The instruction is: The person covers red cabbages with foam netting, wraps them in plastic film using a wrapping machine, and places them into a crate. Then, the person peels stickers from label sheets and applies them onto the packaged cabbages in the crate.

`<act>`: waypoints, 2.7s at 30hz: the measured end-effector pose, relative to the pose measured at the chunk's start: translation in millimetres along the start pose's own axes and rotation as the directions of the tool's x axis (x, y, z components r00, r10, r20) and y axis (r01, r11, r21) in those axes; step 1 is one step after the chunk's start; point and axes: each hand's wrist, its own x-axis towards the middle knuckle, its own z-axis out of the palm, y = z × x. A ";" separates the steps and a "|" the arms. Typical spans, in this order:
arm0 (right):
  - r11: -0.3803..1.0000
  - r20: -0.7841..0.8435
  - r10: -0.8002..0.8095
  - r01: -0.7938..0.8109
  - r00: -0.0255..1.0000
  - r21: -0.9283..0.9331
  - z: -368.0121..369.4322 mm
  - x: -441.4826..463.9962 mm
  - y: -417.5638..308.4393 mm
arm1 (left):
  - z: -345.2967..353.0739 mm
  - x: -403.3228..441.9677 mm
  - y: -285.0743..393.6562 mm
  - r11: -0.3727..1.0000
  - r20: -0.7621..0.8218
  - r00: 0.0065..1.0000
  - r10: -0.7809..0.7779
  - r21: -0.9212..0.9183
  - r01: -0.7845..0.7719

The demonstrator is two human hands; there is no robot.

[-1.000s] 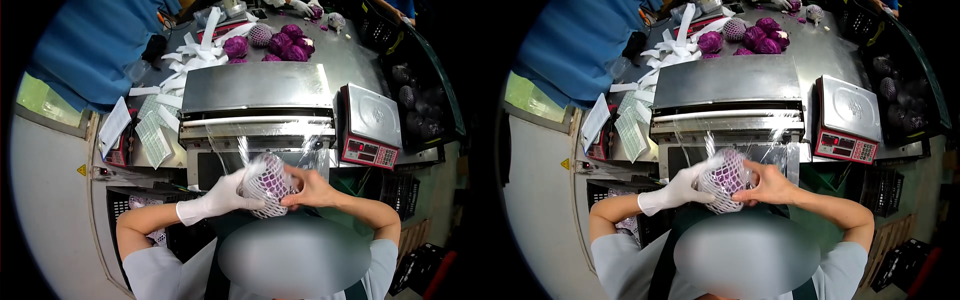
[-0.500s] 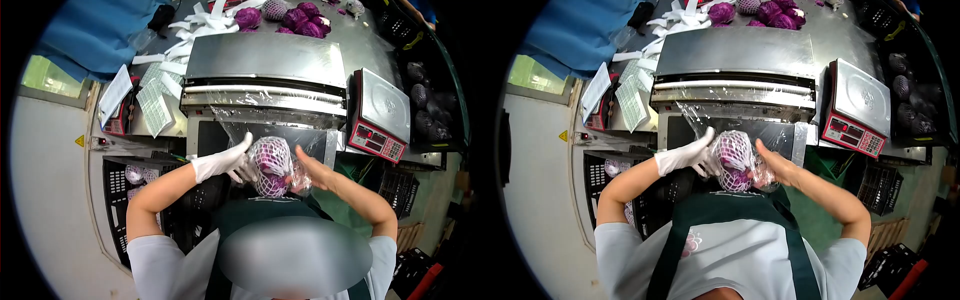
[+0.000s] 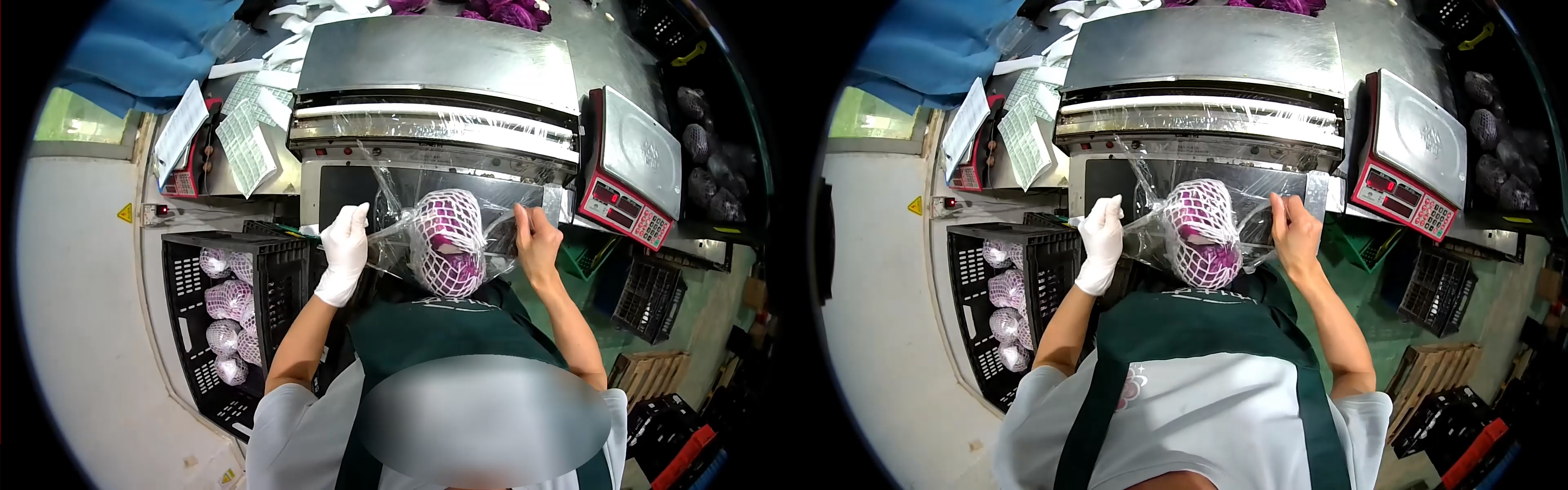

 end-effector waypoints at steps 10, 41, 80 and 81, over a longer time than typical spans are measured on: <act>0.891 0.078 -0.352 0.359 0.933 -0.276 53.9 1.8 4.8 | 93.6 12.5 17.7 0.836 0.129 0.864 0.487 0.218 -0.504; 0.475 0.809 -0.114 -0.683 0.577 0.554 65.9 -13.8 -131.5 | -9.6 3.1 68.2 0.638 0.683 0.637 0.357 -0.677 0.368; 0.778 0.774 -0.615 -0.046 0.149 0.627 101.4 -22.3 -229.2 | -155.0 -74.7 47.1 -0.021 -0.107 0.909 -0.402 -0.992 -0.126; 0.751 0.750 -0.650 -0.049 0.123 0.659 104.1 -23.1 -239.9 | -176.5 -82.5 40.2 0.078 -0.171 0.850 -0.498 -0.985 -0.152</act>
